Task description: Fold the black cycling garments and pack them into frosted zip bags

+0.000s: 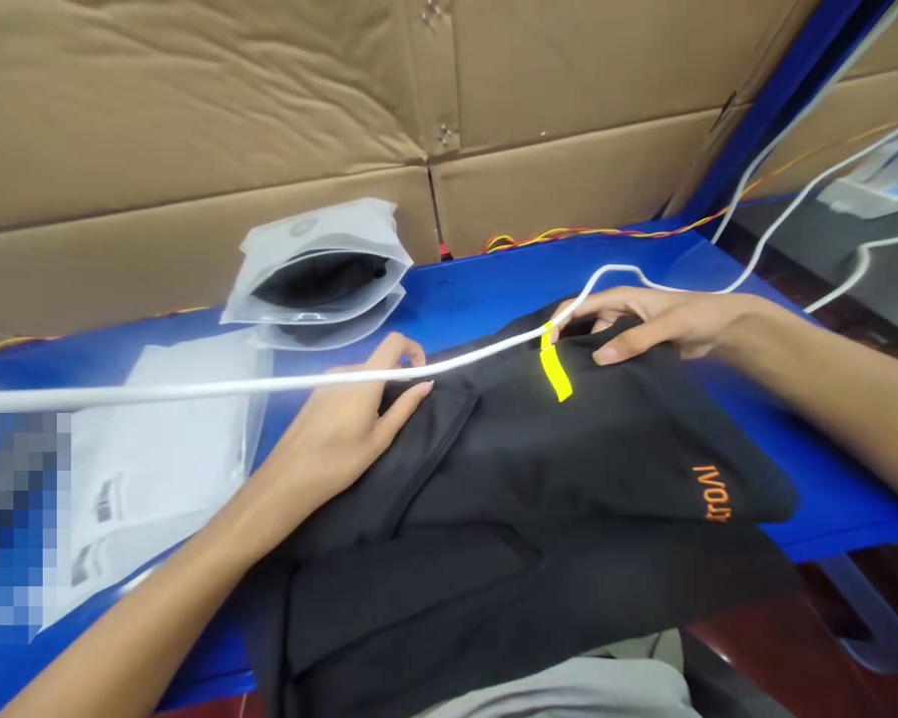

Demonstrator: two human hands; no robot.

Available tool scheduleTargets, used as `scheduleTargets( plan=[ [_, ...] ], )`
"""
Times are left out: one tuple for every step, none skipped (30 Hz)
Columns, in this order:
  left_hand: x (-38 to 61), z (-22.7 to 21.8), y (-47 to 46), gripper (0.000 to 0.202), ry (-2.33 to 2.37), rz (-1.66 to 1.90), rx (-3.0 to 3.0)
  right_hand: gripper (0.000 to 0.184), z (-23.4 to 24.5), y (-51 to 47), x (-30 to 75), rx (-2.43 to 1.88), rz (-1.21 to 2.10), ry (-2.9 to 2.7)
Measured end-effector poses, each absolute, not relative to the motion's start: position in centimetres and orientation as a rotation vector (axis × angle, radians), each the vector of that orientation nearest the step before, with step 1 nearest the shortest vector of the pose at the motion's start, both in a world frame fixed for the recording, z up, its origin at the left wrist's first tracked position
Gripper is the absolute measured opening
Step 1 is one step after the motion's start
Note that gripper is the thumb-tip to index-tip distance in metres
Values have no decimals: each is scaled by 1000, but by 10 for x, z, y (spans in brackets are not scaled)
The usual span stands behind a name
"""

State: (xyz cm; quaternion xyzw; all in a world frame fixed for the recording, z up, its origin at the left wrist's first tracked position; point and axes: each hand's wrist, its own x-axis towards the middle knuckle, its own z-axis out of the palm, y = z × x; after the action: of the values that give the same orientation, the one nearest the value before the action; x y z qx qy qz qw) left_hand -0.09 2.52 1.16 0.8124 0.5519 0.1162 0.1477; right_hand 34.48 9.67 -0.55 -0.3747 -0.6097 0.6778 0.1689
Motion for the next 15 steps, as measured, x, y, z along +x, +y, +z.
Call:
scheduleTargets(
  plan=[
    [1, 9, 23, 31, 1613, 337, 2385, 42, -6, 97, 345, -1021, 1909, -1768],
    [3, 8, 21, 29, 1619, 336, 2453, 39, -7, 97, 345, -984, 1892, -1803],
    [4, 7, 19, 27, 1597, 340, 2548, 36, -9, 97, 345, -959, 1879, -1832],
    [5, 6, 18, 24, 1556, 356, 2663, 32, -10, 98, 344, -947, 1869, -1850],
    [6, 7, 16, 23, 1504, 387, 2789, 30, -12, 98, 344, -942, 1859, -1863],
    [6, 8, 15, 22, 1451, 434, 2909, 29, -13, 98, 344, -946, 1846, -1873],
    [6, 10, 14, 22, 1390, 483, 3004, 29, -14, 99, 344, -953, 1826, -1883],
    [6, 13, 13, 22, 1301, 513, 3053, 28, -14, 100, 344, -962, 1806, -1897],
    [5, 15, 13, 24, 1191, 492, 3047, 27, -14, 101, 344, -964, 1792, -1919],
    [4, 18, 12, 26, 1069, 427, 2990, 24, -14, 101, 344, -953, 1790, -1946],
    [3, 20, 11, 28, 950, 341, 2900, 21, -14, 102, 344, -929, 1802, -1968],
    [2, 21, 11, 30, 863, 250, 2797, 19, -14, 102, 344, -903, 1824, -1979],
    [2, 22, 11, 31, 815, 177, 2705, 18, -14, 102, 343, -881, 1848, -1973],
    [1, 22, 11, 32, 810, 130, 2634, 19, -14, 102, 342, -869, 1871, -1950],
    [1, 22, 11, 33, 826, 110, 2583, 19, -14, 100, 340, -864, 1888, -1912]
  ],
)
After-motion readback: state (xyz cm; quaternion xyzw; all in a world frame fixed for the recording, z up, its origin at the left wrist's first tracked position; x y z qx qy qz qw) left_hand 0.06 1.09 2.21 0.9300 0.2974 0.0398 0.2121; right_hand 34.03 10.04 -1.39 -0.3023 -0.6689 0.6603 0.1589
